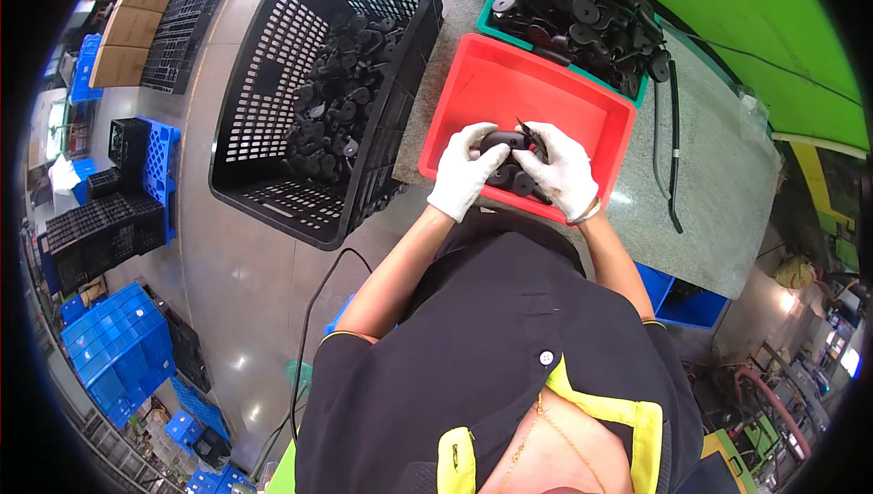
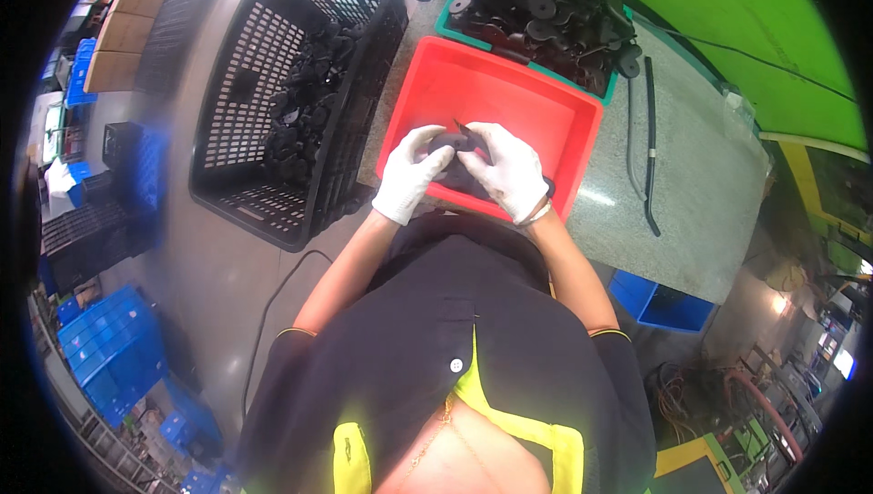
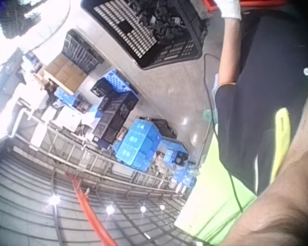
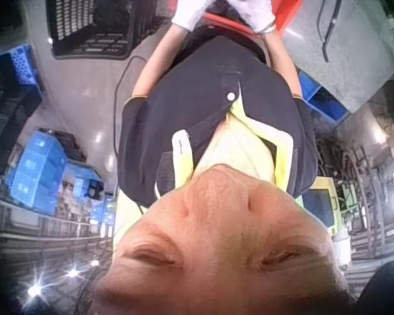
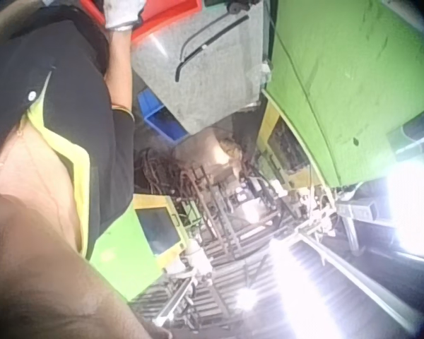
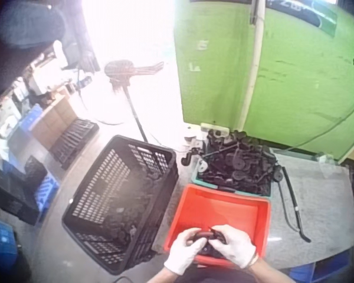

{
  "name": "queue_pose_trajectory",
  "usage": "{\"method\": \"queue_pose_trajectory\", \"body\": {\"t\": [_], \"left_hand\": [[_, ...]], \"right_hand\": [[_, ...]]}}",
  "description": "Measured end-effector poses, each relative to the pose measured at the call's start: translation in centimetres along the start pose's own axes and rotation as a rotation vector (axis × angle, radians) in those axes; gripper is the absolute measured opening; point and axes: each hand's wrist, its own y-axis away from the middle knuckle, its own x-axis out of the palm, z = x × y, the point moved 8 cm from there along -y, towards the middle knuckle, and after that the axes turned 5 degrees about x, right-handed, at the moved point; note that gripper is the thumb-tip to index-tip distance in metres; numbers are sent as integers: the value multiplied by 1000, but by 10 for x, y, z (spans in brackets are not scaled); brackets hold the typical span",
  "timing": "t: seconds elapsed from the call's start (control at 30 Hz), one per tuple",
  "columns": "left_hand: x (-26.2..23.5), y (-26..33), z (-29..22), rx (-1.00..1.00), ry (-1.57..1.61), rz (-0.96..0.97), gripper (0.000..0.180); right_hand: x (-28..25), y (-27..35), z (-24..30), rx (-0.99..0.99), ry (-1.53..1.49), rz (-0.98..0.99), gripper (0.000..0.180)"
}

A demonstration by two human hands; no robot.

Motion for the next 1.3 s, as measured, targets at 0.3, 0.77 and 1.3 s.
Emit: {"method": "queue_pose_trajectory", "body": {"t": [0.3, 0.77, 1.3], "left_hand": [[17, 5, -29, -78, 530, 85, 34], [14, 8, -44, 6, 612, 4, 30], [13, 16, -43, 51, 505, -123, 28]], "right_hand": [[-17, 10, 25, -28, 155, -76, 31], [-18, 24, 50, -133, 300, -63, 33], [-9, 28, 49, -130, 316, -131, 29]]}}
